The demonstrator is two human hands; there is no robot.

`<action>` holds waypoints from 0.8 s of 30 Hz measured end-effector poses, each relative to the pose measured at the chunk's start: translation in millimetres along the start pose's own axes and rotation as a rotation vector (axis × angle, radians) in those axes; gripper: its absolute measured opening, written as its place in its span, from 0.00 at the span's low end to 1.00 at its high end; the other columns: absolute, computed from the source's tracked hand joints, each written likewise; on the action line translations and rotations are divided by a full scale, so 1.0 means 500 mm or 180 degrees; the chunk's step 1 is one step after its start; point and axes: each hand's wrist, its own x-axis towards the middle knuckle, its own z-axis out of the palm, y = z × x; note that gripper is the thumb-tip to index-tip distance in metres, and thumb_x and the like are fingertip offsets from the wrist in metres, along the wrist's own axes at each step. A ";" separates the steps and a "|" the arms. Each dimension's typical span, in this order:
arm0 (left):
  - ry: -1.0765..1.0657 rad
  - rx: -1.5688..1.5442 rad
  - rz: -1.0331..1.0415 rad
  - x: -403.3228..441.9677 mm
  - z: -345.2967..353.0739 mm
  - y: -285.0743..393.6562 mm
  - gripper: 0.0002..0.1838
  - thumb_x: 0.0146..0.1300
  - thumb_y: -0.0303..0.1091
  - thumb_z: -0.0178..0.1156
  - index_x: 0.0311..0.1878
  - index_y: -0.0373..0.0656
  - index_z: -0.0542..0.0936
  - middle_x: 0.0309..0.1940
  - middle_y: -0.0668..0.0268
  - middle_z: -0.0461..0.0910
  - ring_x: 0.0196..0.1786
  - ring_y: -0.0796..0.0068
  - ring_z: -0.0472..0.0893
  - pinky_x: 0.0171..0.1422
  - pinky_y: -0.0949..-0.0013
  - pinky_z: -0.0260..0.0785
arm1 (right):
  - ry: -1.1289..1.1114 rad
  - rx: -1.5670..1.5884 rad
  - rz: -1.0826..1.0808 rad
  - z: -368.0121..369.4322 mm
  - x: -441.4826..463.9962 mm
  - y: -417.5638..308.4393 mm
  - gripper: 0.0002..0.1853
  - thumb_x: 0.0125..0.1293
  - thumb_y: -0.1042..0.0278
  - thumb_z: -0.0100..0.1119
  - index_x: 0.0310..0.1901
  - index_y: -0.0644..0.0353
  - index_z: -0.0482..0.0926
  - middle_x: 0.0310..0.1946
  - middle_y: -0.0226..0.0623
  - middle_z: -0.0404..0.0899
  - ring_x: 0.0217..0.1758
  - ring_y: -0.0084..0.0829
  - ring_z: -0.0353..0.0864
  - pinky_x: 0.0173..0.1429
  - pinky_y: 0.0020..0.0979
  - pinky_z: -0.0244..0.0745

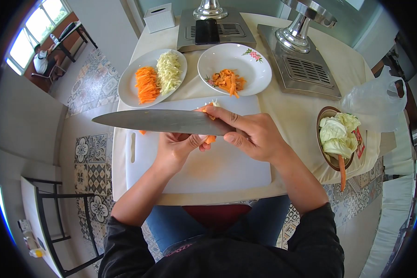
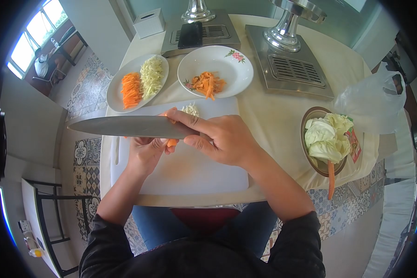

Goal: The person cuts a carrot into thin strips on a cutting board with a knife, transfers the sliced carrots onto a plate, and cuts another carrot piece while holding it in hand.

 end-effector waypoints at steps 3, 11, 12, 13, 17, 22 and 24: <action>-0.0082 -0.0047 0.0109 0.000 -0.006 -0.003 0.29 0.68 0.31 0.65 0.71 0.37 0.71 0.39 0.64 0.82 0.37 0.76 0.79 0.37 0.73 0.70 | 0.0116 0.0205 -0.0085 0.007 -0.001 0.002 0.32 0.69 0.52 0.60 0.75 0.38 0.67 0.31 0.33 0.86 0.24 0.38 0.82 0.32 0.35 0.75; -0.0022 -0.0204 0.0135 -0.001 0.007 0.008 0.11 0.69 0.28 0.65 0.53 0.37 0.81 0.37 0.63 0.85 0.37 0.76 0.82 0.41 0.71 0.75 | -0.0032 0.0220 0.0100 -0.009 0.002 -0.011 0.30 0.70 0.54 0.60 0.74 0.39 0.69 0.30 0.33 0.86 0.23 0.36 0.81 0.31 0.35 0.74; -0.0040 -0.0154 0.0170 0.000 0.009 0.009 0.10 0.69 0.28 0.65 0.51 0.37 0.82 0.37 0.63 0.85 0.38 0.76 0.82 0.41 0.71 0.75 | 0.0000 0.0248 0.0098 -0.008 0.001 -0.011 0.30 0.70 0.54 0.60 0.73 0.39 0.70 0.30 0.33 0.86 0.23 0.36 0.80 0.31 0.35 0.74; -0.0071 -0.0141 0.0223 0.002 0.009 0.008 0.09 0.69 0.28 0.65 0.50 0.37 0.82 0.37 0.63 0.85 0.38 0.76 0.82 0.41 0.71 0.75 | 0.0013 0.0254 0.0133 -0.007 0.001 -0.011 0.29 0.71 0.54 0.60 0.73 0.40 0.70 0.30 0.33 0.86 0.22 0.35 0.80 0.31 0.34 0.74; -0.0115 -0.0061 0.0269 0.014 -0.004 -0.005 0.10 0.70 0.29 0.65 0.51 0.37 0.82 0.36 0.64 0.84 0.37 0.77 0.81 0.41 0.72 0.75 | 0.0115 0.0471 0.0239 0.010 -0.001 0.001 0.27 0.73 0.53 0.57 0.73 0.41 0.71 0.29 0.35 0.85 0.21 0.34 0.78 0.31 0.32 0.73; -0.0346 -0.0099 0.0301 0.018 -0.007 -0.019 0.22 0.70 0.31 0.64 0.65 0.37 0.74 0.34 0.65 0.81 0.37 0.78 0.80 0.43 0.71 0.73 | 0.0082 0.0897 0.0689 0.005 0.002 -0.009 0.25 0.75 0.52 0.55 0.72 0.42 0.72 0.27 0.37 0.84 0.20 0.31 0.76 0.32 0.31 0.73; -0.0197 -0.0400 0.0175 0.022 0.001 -0.004 0.24 0.72 0.31 0.62 0.69 0.38 0.71 0.36 0.65 0.81 0.39 0.77 0.80 0.46 0.71 0.72 | 0.0113 0.0930 0.0684 0.010 0.000 0.003 0.25 0.76 0.52 0.55 0.71 0.42 0.73 0.27 0.38 0.83 0.21 0.30 0.76 0.33 0.30 0.73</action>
